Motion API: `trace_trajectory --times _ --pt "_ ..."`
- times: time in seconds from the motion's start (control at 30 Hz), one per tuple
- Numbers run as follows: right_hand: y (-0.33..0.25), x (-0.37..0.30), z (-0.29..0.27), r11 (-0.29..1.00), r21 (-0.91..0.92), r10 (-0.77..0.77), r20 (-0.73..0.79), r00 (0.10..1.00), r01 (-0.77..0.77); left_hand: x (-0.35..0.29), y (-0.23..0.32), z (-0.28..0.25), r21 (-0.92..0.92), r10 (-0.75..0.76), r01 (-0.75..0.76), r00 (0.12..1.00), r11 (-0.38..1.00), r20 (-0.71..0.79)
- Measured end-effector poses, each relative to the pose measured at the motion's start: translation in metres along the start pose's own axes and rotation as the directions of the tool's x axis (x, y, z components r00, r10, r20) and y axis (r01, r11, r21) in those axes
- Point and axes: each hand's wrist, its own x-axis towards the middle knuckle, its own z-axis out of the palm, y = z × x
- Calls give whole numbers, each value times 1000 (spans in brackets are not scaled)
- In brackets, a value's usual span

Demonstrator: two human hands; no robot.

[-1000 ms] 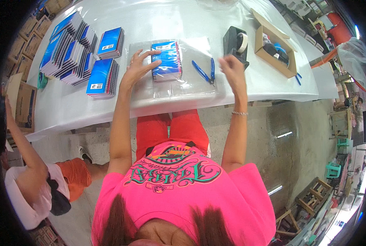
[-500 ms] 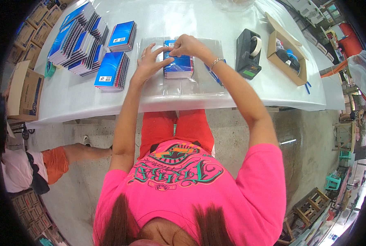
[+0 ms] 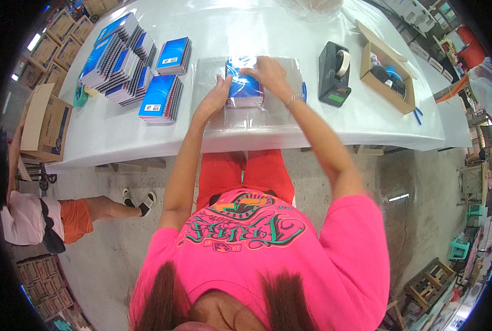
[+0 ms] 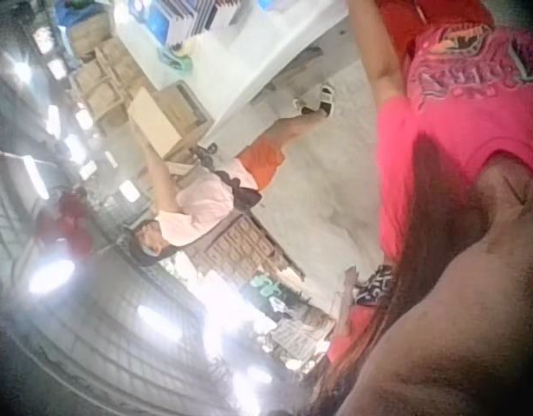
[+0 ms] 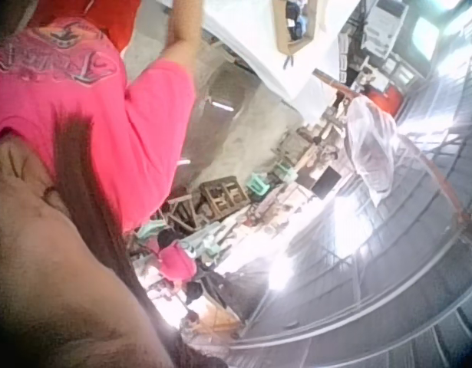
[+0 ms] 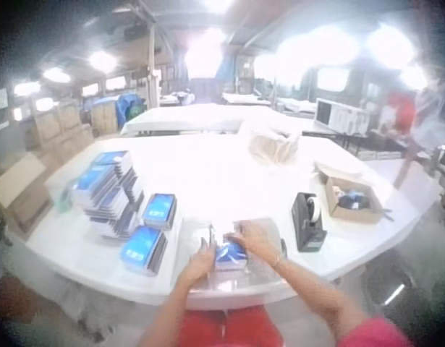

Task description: The person places stacks of spiral-bound notebooks into clear plastic sleeves on a white table. They smooth the plastic around each stack and move the wrapped items aside. A tape dispenser and scissors are visible on the table but not used.

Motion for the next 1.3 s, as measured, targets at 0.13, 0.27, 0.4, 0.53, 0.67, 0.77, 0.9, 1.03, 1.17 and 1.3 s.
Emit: trace_trajectory --times 0.13,0.27,0.4,0.53,0.67,0.77,0.9,1.03,1.17,1.3 --pt "38 -5 45 838 533 284 -245 927 -116 25 7 8 -108 -98 83 985 991 -141" --pt "38 -12 68 741 670 230 -191 954 -45 30 7 25 -342 -107 18 964 939 -243" --pt "-17 -67 8 373 928 60 -53 997 27 -11 19 8 -765 141 -232 973 601 -184" --pt "-32 -85 -23 306 906 -151 -256 955 292 -48 53 -12 -636 411 -526 847 564 -337" --pt "-17 -80 4 314 891 -232 -263 936 328 -44 31 -2 -633 419 -508 857 585 -300" --pt "-1 -80 30 407 866 -225 -211 951 289 -41 -2 13 -540 432 -539 842 647 -323" --pt "-3 -84 27 398 835 -166 -342 925 380 -44 3 9 -331 411 -617 752 714 -515" --pt "5 -80 26 494 761 -194 -375 907 420 -46 25 -4 -112 457 -647 641 755 -617" --pt "-5 -79 20 622 644 -223 -401 889 446 -37 32 -13 164 605 -639 569 752 -557" --pt "-7 -73 7 694 566 -235 -405 883 445 -35 36 -25 196 626 -629 589 752 -511"
